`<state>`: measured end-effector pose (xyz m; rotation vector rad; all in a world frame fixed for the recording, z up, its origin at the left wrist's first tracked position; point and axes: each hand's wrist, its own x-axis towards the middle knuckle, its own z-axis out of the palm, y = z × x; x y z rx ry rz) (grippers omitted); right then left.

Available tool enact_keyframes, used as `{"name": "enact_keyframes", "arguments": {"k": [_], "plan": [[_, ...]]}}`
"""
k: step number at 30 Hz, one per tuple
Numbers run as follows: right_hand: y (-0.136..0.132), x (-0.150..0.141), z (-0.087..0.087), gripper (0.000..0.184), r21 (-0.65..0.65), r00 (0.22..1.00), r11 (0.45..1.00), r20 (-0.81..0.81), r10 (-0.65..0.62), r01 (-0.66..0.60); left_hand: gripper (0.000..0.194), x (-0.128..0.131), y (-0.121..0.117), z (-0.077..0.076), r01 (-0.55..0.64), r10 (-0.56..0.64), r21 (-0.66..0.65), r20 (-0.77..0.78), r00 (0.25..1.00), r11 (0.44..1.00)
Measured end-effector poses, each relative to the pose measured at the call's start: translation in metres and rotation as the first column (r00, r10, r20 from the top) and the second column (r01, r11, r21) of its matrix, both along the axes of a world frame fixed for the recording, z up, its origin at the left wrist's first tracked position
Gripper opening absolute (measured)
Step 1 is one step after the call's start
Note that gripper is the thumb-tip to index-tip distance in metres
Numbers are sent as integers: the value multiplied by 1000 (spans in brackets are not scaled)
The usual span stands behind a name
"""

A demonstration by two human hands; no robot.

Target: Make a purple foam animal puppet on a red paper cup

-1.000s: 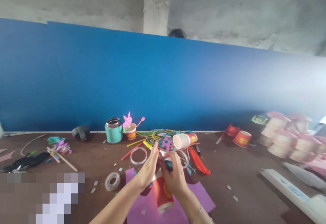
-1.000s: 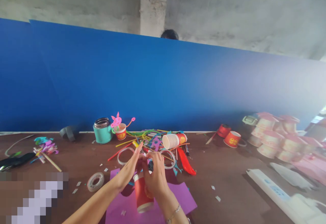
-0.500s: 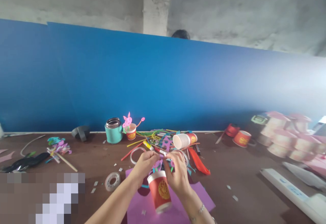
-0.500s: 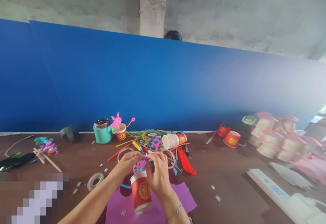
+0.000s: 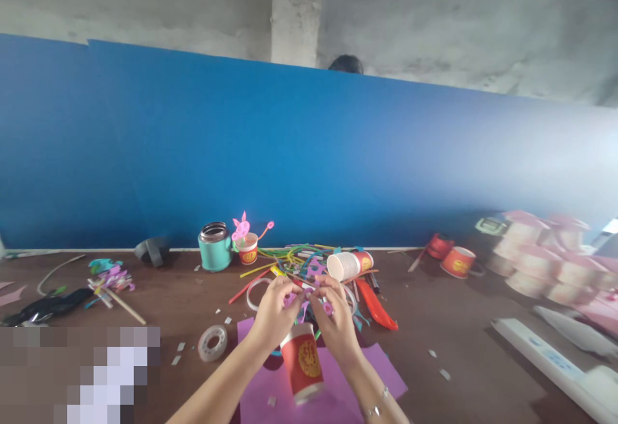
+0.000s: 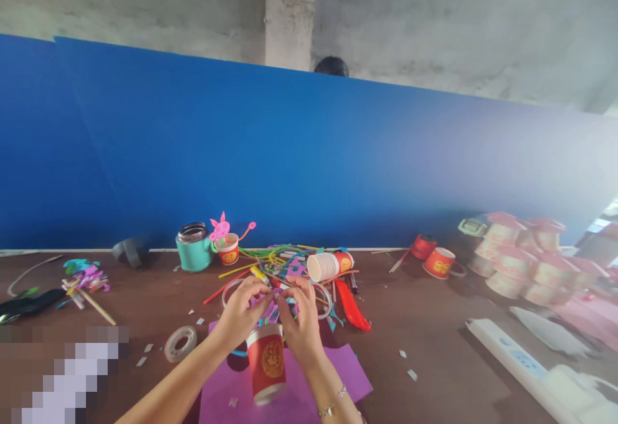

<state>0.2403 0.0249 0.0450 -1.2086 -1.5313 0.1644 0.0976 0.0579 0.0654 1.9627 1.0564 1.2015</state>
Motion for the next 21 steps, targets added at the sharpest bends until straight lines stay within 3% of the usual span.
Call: {"name": "enact_keyframes", "arguments": {"k": [11, 15, 18, 21], "plan": [[5, 1, -3, 9, 49, 990, 989, 7, -138, 138, 16, -1, -6, 1, -31, 43, 140, -81, 996, 990], [7, 6, -3, 17, -80, 995, 997, -97, 12, -20, 16, 0, -4, 1, -4, 7, 69, -43, 999, 998], [7, 5, -3, 21, -45, 992, 992, -46, 114, -116, 15, 2, -4, 2, 43, -44, -9, -9, 999, 999], [4, 3, 0, 20, -9, 993, 994, 55, 107, -106, 14, 4, -6, 3, 79, -79, -65, -1, 997, 995]]}}
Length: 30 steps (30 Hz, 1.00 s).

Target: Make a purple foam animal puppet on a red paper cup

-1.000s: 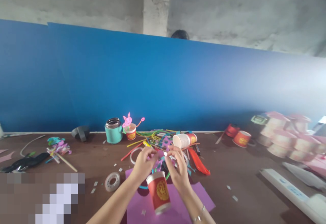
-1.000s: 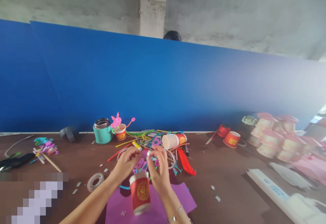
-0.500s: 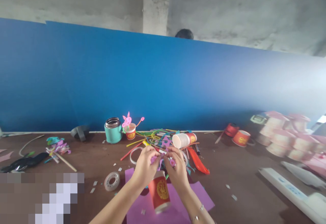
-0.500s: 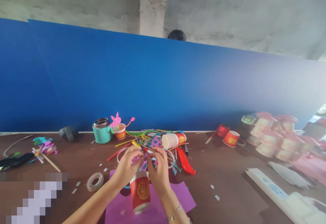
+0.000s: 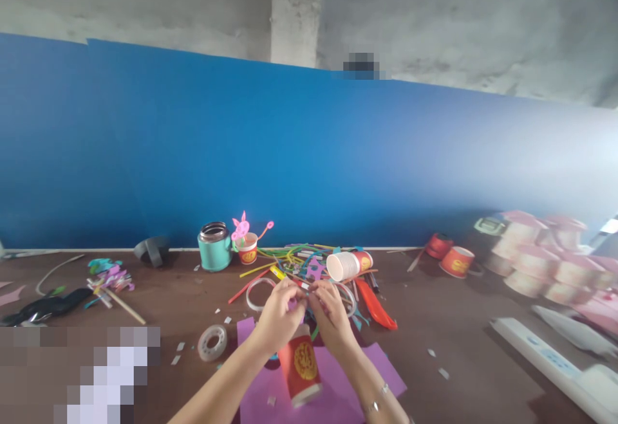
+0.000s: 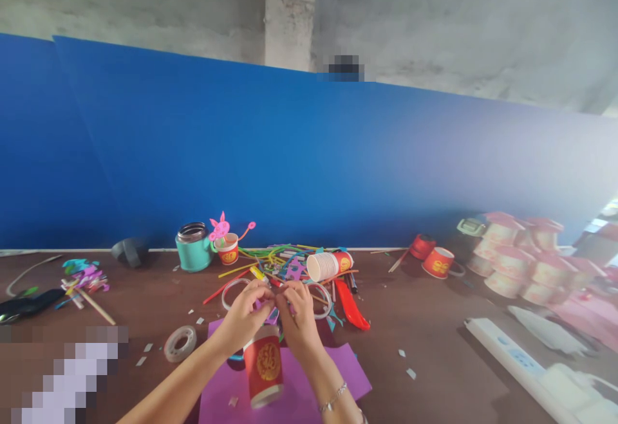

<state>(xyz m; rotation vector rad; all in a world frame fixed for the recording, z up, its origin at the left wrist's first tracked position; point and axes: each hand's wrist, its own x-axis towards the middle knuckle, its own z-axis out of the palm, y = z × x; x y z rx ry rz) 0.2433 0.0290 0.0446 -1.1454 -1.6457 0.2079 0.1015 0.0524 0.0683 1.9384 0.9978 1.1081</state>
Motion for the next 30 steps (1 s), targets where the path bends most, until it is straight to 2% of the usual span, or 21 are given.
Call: {"name": "enact_keyframes", "arguments": {"k": [7, 11, 15, 24, 30], "plan": [[-2, 0, 0, 22, -32, 1000, 999, 23, -4, 5, 10, -1, 1, 0, 69, -66, -79, 43, 997, 994], [0, 2, -3, 27, -28, 999, 999, -40, -21, 20, 19, -3, 1, 4, 40, -31, -122, 76, 997, 992], [0, 3, -1, 21, -9, 1000, 1000, -7, -10, 10, 17, -4, 1, 6, 15, -4, -137, 80, 997, 990], [-2, 1, 0, 22, -73, 1000, 997, -7, 24, -25, 18, -2, 2, 2, 6, -2, -59, 78, 997, 998], [-4, -2, 1, 25, -75, 998, 995, -9, 62, -63, 22, -2, 3, 3, 49, -41, -101, 74, 996, 994]]}}
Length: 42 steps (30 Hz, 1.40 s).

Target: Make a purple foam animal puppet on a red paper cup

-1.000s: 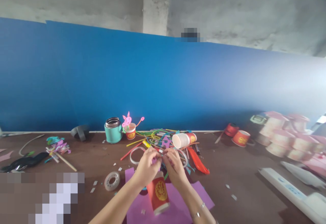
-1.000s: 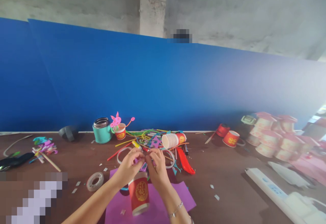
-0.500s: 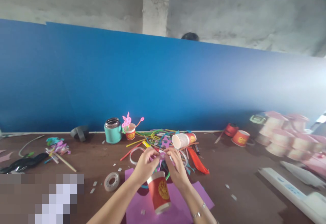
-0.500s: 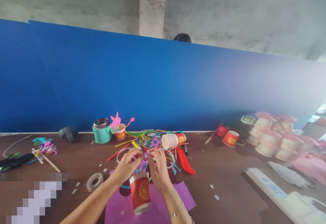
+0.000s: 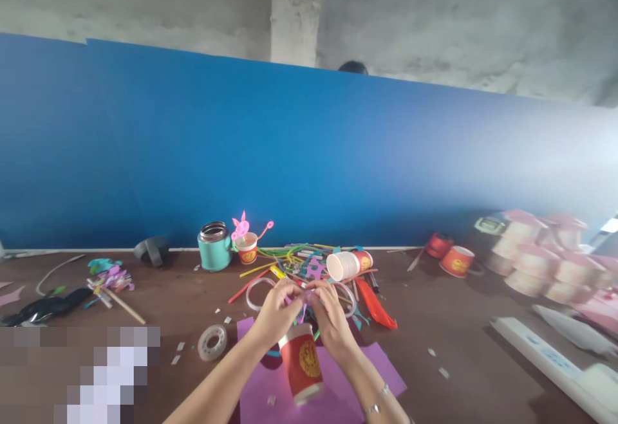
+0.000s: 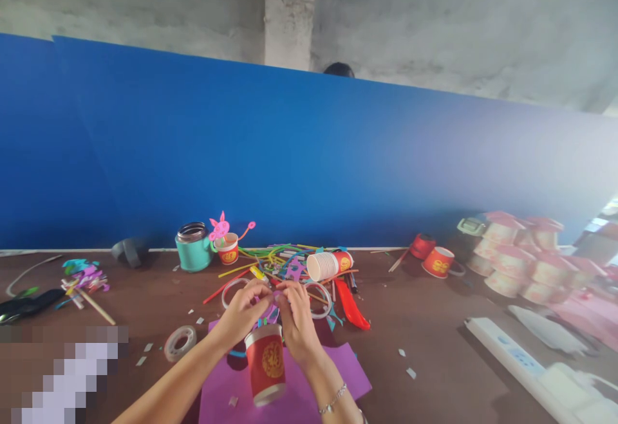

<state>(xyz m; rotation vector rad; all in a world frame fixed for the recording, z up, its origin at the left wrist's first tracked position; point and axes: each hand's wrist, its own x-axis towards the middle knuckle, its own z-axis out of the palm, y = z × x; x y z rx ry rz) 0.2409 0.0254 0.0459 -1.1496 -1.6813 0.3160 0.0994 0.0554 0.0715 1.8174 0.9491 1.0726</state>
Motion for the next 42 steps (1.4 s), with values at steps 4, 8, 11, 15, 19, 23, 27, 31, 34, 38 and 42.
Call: {"name": "enact_keyframes", "arguments": {"k": [4, 8, 11, 15, 19, 23, 27, 31, 34, 38, 42], "plan": [[1, 1, 0, 24, 65, 997, 995, 12, -78, 77, 18, -1, 2, -2, -90, 92, 97, -22, 995, 991], [-1, -1, 3, 15, 88, 984, 981, 30, -177, 173, 19, -2, 1, -8, -196, 227, 282, -80, 971, 939], [-2, -4, 5, 16, 14, 987, 988, 45, -154, 153, 16, -2, -2, -9, -177, 271, 429, -168, 948, 886], [-3, -6, 5, 17, -63, 985, 983, 20, -171, 172, 12, -3, -9, -7, -102, 303, 542, -296, 906, 834], [-4, -7, 2, 18, -84, 983, 980, 39, -180, 182, 14, -1, -12, -5, -63, 312, 573, -348, 884, 817], [-2, -5, -1, 17, -87, 984, 980, 30, -175, 177, 15, 1, -12, -8, -56, 298, 575, -337, 893, 816], [0, -3, -1, 16, -85, 988, 985, 38, -150, 153, 14, 1, -12, -9, -64, 305, 570, -339, 890, 819], [0, -1, 2, 17, -74, 989, 986, 41, -145, 147, 15, 1, -13, -8, -43, 303, 577, -362, 881, 816], [0, -1, 4, 18, -74, 992, 990, 55, -117, 120, 14, 1, -13, -8, -24, 304, 584, -387, 871, 812], [-1, -3, 4, 18, -69, 991, 990, 61, -118, 122, 14, 1, -13, -11, 1, 296, 589, -408, 864, 808], [0, -5, 0, 16, -44, 989, 991, 76, -124, 128, 15, 2, -12, -10, 21, 290, 590, -427, 856, 807]]}}
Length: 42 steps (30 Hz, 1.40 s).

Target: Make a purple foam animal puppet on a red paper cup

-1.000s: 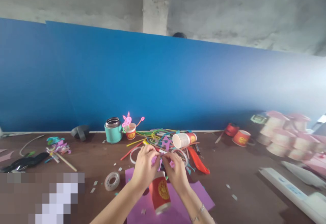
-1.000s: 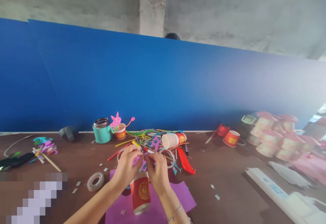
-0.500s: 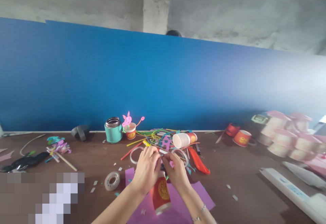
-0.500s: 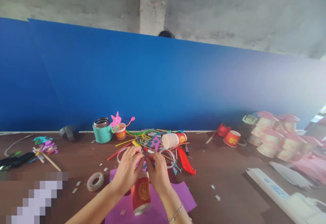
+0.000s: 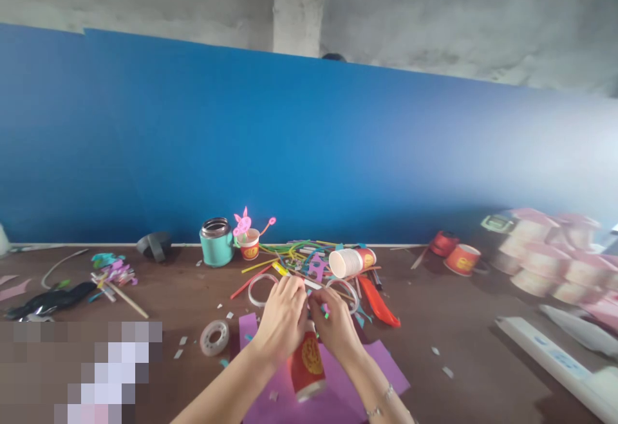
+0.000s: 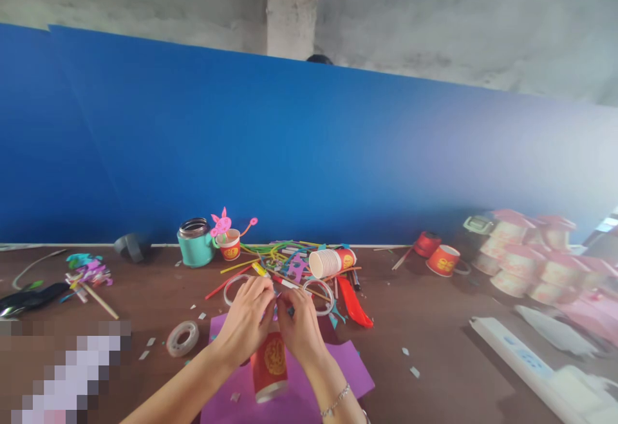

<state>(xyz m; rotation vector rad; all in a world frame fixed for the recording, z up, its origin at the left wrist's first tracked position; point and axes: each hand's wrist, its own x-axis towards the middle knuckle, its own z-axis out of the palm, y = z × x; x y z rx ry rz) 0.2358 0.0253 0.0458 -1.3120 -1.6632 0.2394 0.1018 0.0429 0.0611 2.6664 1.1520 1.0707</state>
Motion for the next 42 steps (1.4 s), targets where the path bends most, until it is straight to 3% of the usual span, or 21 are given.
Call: {"name": "enact_keyframes", "arguments": {"k": [12, 20, 25, 30, 34, 38, 42], "plan": [[-2, 4, 5, 17, -47, 1000, 999, -3, 20, -20, 15, -3, 1, 4, -28, 29, -29, 49, 998, 999], [-1, 0, 4, 17, 13, 999, 999, -33, -29, 29, 19, 2, -4, 0, -18, 19, -15, 61, 998, 1000], [-2, 2, 6, 14, -53, 992, 998, -125, -25, 19, 15, 1, 3, 0, 34, 5, -155, 245, 970, 987], [-3, 3, 7, 14, -49, 983, 998, -183, -34, 25, 18, 1, 10, 1, 123, 59, -384, 428, 902, 915], [-3, 4, 7, 14, -28, 973, 999, -229, 21, -29, 16, 0, 11, 3, 162, 84, -458, 470, 879, 874], [-2, 6, 9, 14, -66, 961, 992, -263, 83, -104, 17, -2, 13, 5, 148, 65, -421, 451, 890, 895], [-1, 6, 8, 20, -103, 951, 988, -297, 81, -116, 14, -5, 10, 4, 90, 11, -267, 355, 935, 959]]}}
